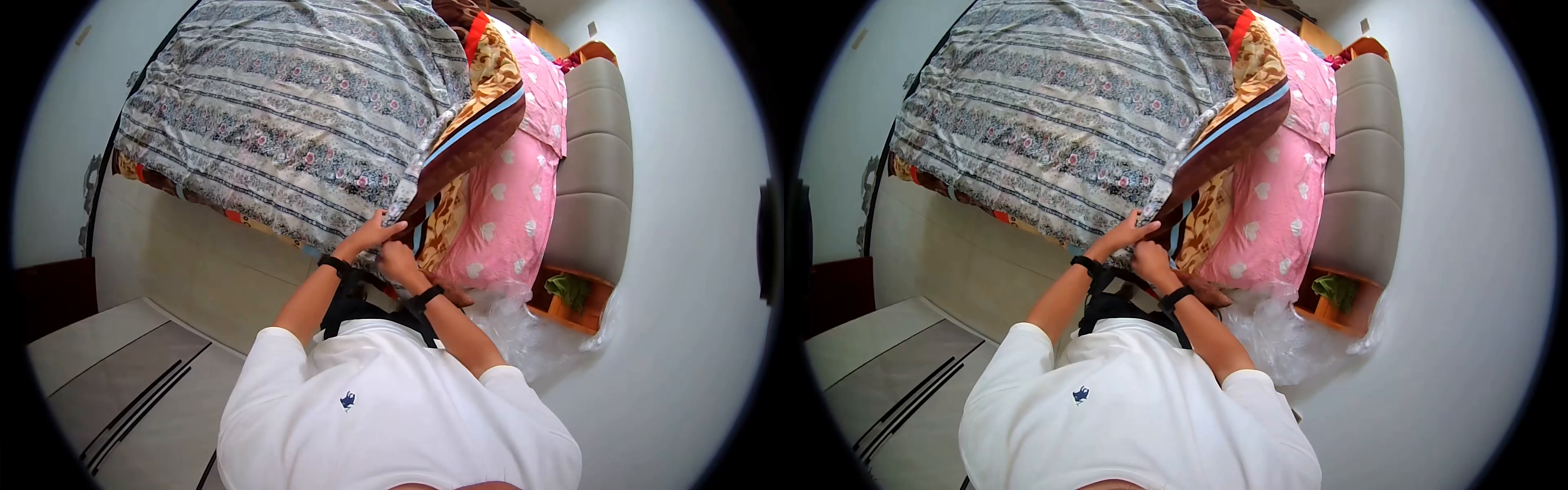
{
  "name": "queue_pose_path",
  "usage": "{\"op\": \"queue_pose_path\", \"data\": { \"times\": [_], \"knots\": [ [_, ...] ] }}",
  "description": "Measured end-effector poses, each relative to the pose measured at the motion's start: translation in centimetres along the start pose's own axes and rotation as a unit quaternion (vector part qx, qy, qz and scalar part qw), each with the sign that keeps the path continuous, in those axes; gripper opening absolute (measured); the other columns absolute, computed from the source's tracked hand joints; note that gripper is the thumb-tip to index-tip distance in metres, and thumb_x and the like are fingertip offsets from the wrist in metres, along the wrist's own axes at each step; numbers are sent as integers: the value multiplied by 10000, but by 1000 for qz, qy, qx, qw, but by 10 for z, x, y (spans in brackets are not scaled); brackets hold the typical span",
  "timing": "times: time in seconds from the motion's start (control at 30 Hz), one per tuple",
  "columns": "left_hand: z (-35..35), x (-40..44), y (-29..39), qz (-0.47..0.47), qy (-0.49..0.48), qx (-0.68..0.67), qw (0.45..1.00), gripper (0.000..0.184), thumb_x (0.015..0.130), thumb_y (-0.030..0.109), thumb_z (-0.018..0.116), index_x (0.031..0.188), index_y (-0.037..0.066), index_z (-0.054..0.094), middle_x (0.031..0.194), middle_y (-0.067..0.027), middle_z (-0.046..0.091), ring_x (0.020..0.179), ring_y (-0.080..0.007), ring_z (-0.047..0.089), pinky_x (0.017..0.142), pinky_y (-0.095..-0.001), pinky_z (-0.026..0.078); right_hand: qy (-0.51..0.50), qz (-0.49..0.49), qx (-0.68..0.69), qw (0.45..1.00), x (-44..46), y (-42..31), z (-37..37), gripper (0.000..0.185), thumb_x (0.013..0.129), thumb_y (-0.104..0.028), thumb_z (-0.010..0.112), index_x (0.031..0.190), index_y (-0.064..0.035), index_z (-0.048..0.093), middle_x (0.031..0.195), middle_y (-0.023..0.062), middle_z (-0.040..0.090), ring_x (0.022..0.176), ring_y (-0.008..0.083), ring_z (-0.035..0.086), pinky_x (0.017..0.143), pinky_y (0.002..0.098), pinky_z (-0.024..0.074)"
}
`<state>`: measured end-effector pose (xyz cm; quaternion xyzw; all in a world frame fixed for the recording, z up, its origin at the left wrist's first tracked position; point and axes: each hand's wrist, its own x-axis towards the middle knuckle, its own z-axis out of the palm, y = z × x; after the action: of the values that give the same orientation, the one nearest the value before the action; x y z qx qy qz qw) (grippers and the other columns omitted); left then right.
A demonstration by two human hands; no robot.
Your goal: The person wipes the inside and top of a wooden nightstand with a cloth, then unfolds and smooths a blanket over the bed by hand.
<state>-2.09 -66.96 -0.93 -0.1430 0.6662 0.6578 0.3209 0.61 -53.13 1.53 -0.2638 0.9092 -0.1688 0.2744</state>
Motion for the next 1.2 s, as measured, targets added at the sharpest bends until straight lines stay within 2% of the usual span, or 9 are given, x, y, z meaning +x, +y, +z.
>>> {"op": "queue_pose_path", "data": {
  "times": [0.07,0.23,0.4,0.6,0.7,0.87,0.97,1.07,1.2],
  "knots": [
    [-22,6,-45,21,131,175,976,689,846,431,633,1309,-9,373,1160,-211,537,964,-293,577,763,-414,470,-15,-14,0,1000,17,-22,18,316,737,-175,631,965,31,559,784,233,625,758,411,616,691,509,497],
    [-52,2,-77,-3,137,174,975,512,876,199,569,1289,-41,385,1144,-265,569,1011,-392,576,816,-440,460,-73,-94,23,993,42,-30,50,325,757,-173,578,989,52,547,908,254,619,849,402,607,721,488,500],
    [-37,16,-90,9,191,140,971,517,889,254,575,1278,-43,407,1174,-268,559,1059,-397,560,846,-452,448,-117,-74,18,990,45,-14,49,499,759,-239,637,1110,63,450,932,276,606,889,421,594,761,492,478],
    [-24,29,-121,9,187,154,970,471,773,400,721,913,9,500,797,-175,571,754,-331,561,654,-420,438,-60,-109,-53,991,17,26,24,476,742,-225,667,1096,11,454,1009,260,593,918,422,591,775,494,483],
    [-35,24,-111,53,75,150,985,538,741,476,745,740,29,445,666,-84,450,627,-194,430,566,-379,381,-83,-8,-50,995,8,63,12,434,722,-206,646,1066,2,483,995,257,603,910,428,590,780,490,483],
    [-37,44,-109,56,17,155,986,507,767,457,723,752,37,438,642,-80,437,609,-200,430,563,-381,374,-71,103,-19,992,-26,143,-11,321,728,-213,552,931,28,612,928,282,634,894,425,614,791,496,487],
    [-37,39,-109,2,159,137,978,314,823,290,640,838,61,427,667,-79,480,607,-230,481,570,-388,394,-59,228,-24,971,-78,178,-16,342,733,-243,582,973,-9,651,944,248,646,924,409,619,801,486,491],
    [-31,47,-94,-46,115,78,989,258,822,212,621,853,65,411,664,-67,465,588,-224,475,563,-373,400,-102,306,-100,941,-161,261,17,355,774,-296,597,1018,-50,671,971,198,670,958,383,628,816,471,495],
    [-11,26,-42,-26,77,47,996,282,825,175,634,884,77,376,685,-65,453,582,-199,469,560,-383,413,-151,390,-34,908,-182,298,29,387,810,-390,610,878,-14,665,778,167,666,716,327,649,634,427,496]
  ]
}}
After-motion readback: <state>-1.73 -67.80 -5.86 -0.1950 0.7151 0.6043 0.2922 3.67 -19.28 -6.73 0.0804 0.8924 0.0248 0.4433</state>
